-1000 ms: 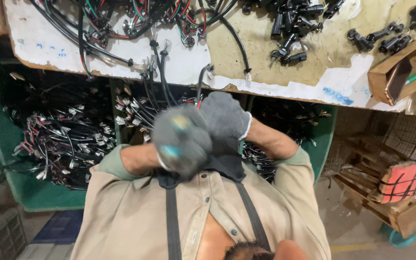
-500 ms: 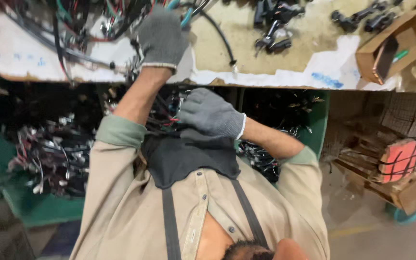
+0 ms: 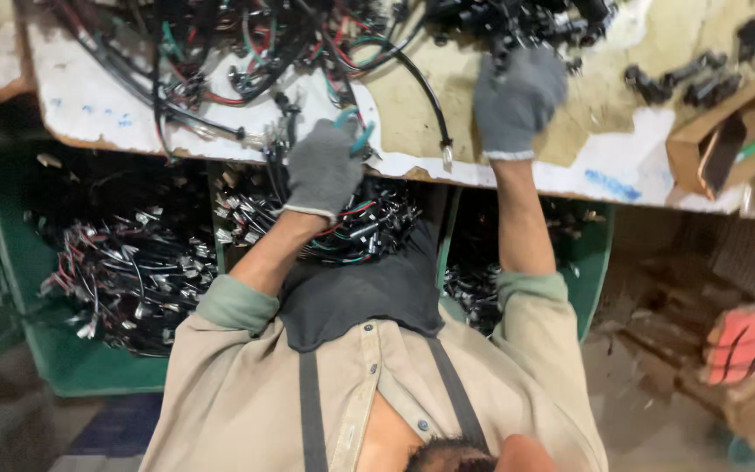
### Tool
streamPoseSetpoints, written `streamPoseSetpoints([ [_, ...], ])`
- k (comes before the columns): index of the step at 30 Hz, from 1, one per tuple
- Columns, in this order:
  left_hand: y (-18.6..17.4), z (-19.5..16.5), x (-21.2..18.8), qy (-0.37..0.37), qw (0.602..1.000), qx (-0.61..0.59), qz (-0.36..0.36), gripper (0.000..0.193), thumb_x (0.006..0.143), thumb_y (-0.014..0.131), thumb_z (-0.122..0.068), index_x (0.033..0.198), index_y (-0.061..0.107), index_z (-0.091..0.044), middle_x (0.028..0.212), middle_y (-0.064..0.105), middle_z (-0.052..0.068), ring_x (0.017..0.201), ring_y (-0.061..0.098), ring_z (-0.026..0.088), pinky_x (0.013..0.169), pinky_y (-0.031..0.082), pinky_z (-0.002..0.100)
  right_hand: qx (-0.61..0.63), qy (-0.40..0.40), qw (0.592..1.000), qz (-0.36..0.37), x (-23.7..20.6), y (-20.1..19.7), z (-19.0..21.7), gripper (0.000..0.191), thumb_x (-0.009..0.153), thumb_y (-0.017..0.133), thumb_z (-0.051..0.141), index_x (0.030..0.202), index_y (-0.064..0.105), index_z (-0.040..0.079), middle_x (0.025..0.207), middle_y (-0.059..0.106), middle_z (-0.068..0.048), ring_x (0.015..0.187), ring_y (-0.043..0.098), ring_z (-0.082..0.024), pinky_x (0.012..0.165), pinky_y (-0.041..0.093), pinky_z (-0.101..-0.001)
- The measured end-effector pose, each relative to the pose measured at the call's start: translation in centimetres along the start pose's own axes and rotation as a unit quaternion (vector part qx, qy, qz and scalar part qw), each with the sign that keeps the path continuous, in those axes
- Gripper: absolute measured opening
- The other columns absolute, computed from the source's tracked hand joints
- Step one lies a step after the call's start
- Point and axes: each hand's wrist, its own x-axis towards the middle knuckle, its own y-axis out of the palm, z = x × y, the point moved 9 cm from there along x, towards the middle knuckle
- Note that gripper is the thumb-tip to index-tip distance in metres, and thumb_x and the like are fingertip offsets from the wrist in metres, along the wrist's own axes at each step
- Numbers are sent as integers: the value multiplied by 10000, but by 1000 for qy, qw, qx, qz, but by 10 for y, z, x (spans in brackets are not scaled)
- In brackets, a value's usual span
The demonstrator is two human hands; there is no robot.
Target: The person picks wire harnesses from a bin and uses pliers to strip insulation from the wire ends, then places the processed harnesses on the workbench. They repeat this for multiple harnesses, handling each one at a time.
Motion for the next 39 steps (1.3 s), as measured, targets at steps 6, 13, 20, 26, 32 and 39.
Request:
streamPoseSetpoints([
  [6, 29, -15, -6, -27, 998, -46, 12, 359, 772, 791, -325, 1039, 725, -95, 870, 659, 186, 739, 687, 383, 619, 543, 504, 331, 64, 933, -124, -15, -40, -39, 243, 1037, 758, 196, 1188, 633, 52, 1211, 613, -154, 1189, 639, -292, 1014, 636, -426],
  [13, -24, -40, 1, 52, 996, -14, -69, 209, 952, 737, -133, 1157, 731, -97, 935, 679, 126, 796, 695, 318, 653, 546, 448, 825, 258, 497, 81, -56, -29, 39, 388, 988, 714, 389, 1152, 638, 46, 813, 647, -73, 695, 644, -216, 689, 571, -402],
  [20, -115, -41, -39, 52, 906, -420, -20, 361, 903, 805, -64, 1255, 730, -47, 1008, 787, 72, 861, 723, 105, 801, 600, 263, 452, -216, 844, 191, -76, -73, 126, 574, 767, 881, 568, 968, 648, 85, 786, 614, -99, 704, 628, -318, 651, 472, -407],
  [26, -87, -41, -40, -37, 863, -500, 64, 366, 917, 789, -74, 1274, 719, -36, 1034, 790, 56, 859, 683, 57, 781, 596, 244, 483, -258, 813, 199, -81, -79, 149, 824, 798, 787, 690, 1187, 630, -19, 902, 653, -124, 819, 668, -353, 751, 538, -432],
  [32, -79, -39, -47, -28, 846, -531, 50, 334, 941, 771, -52, 1269, 719, -18, 1114, 785, 74, 953, 707, 71, 870, 606, 276, 446, -195, 850, 201, -80, -78, 142, 807, 660, 759, 740, 1065, 689, 45, 815, 663, -109, 750, 698, -325, 702, 535, -402],
  [39, -130, -38, -40, 97, 876, -471, -16, 332, 908, 746, 9, 1240, 728, 2, 1038, 726, 110, 893, 677, 144, 805, 569, 317, 438, -196, 835, 270, -82, -62, 144, 561, 841, 828, 591, 998, 699, 68, 815, 672, -113, 735, 680, -343, 681, 518, -410],
])
